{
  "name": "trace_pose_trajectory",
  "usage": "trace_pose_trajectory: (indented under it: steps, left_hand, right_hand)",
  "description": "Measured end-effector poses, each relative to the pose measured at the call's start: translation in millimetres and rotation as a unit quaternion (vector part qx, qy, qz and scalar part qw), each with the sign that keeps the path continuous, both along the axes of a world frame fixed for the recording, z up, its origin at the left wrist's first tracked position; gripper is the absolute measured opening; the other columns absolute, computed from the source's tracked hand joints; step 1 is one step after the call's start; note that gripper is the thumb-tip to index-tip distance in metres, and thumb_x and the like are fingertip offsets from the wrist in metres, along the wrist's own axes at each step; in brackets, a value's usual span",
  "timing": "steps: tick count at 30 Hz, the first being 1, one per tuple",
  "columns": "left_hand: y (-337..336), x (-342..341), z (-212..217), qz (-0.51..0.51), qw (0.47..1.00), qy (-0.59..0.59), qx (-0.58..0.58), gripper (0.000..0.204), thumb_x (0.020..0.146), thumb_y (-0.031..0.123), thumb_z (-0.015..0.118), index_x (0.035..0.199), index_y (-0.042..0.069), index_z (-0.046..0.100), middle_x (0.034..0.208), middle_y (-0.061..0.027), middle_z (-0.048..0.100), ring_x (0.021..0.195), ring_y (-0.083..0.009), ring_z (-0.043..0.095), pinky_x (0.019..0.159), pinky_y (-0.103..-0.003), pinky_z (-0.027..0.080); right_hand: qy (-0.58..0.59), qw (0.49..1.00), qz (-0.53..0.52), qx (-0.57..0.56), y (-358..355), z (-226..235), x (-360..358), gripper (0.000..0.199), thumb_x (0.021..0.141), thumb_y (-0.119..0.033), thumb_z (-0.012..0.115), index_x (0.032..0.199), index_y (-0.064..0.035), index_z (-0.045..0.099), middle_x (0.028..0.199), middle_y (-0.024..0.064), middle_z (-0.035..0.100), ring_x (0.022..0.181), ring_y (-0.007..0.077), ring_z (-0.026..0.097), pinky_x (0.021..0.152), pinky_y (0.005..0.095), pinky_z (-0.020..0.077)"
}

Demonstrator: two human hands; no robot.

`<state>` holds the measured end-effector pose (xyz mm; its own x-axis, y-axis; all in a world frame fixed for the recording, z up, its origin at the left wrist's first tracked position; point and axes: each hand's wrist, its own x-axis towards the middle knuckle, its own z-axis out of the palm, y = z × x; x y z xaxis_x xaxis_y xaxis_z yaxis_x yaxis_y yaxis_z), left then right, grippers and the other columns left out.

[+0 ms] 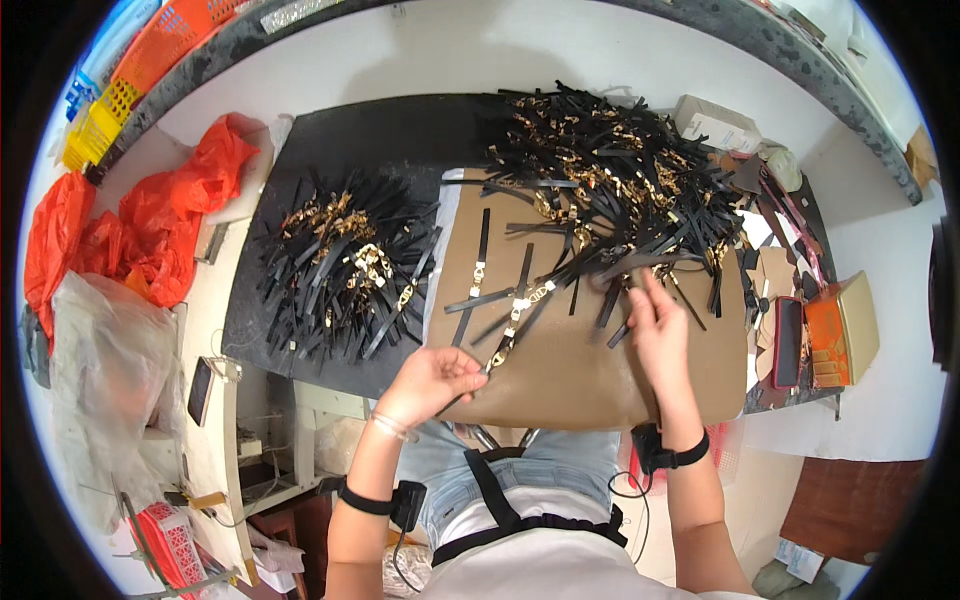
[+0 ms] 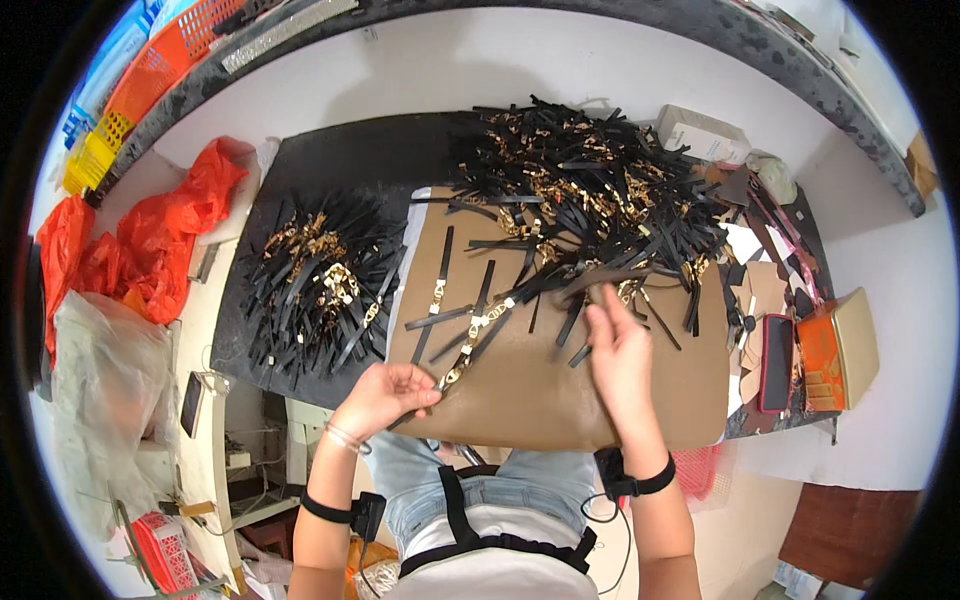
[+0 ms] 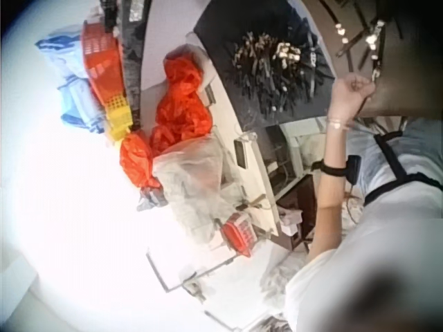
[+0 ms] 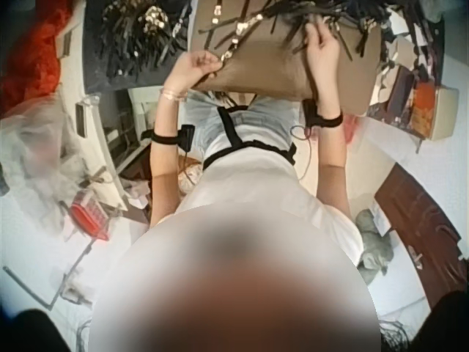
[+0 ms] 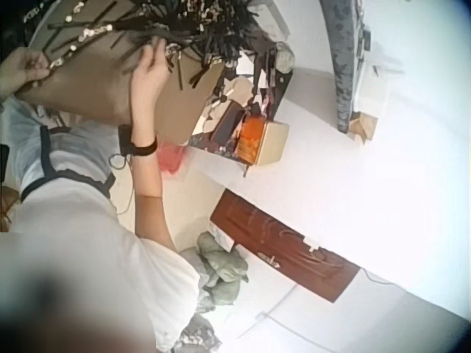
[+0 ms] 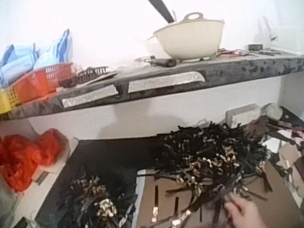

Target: Manually assembling black straps by attaching gold buckles and securing them with a hammer on a workbench.

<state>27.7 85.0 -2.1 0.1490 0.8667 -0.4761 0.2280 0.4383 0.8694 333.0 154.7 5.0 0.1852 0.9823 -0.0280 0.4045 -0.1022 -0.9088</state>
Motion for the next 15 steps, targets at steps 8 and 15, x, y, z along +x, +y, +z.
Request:
trace_pose_trajectory:
  steps: [8, 15]
  left_hand:
    - [-36, 14, 10, 0.034, 0.932, 0.272, 0.236, 0.015, 0.076, 0.01, 0.082, 0.085, 0.002, 0.073, 0.074, -0.0089, 0.066, 0.062, -0.0195, 0.065, 0.061, -0.032, 0.052]
    - [-10, 47, 7, 0.089, 0.91, 0.285, 0.289, 0.018, 0.082, 0.016, 0.079, 0.084, 0.001, 0.069, 0.076, -0.0111, 0.065, 0.063, -0.0234, 0.063, 0.062, -0.035, 0.051]
  right_hand:
    - [0.061, 0.997, -0.033, -0.042, -43, 9, 30, 0.048, 0.101, -0.016, 0.062, 0.145, -0.0003, 0.05, 0.072, -0.0022, 0.057, 0.053, 0.0023, 0.044, 0.048, 0.0189, 0.0354]
    - [0.092, 0.993, -0.043, -0.064, -84, -4, 31, 0.052, 0.103, -0.019, 0.059, 0.148, 0.0026, 0.045, 0.072, 0.0006, 0.058, 0.051, 0.0045, 0.045, 0.046, 0.0202, 0.036]
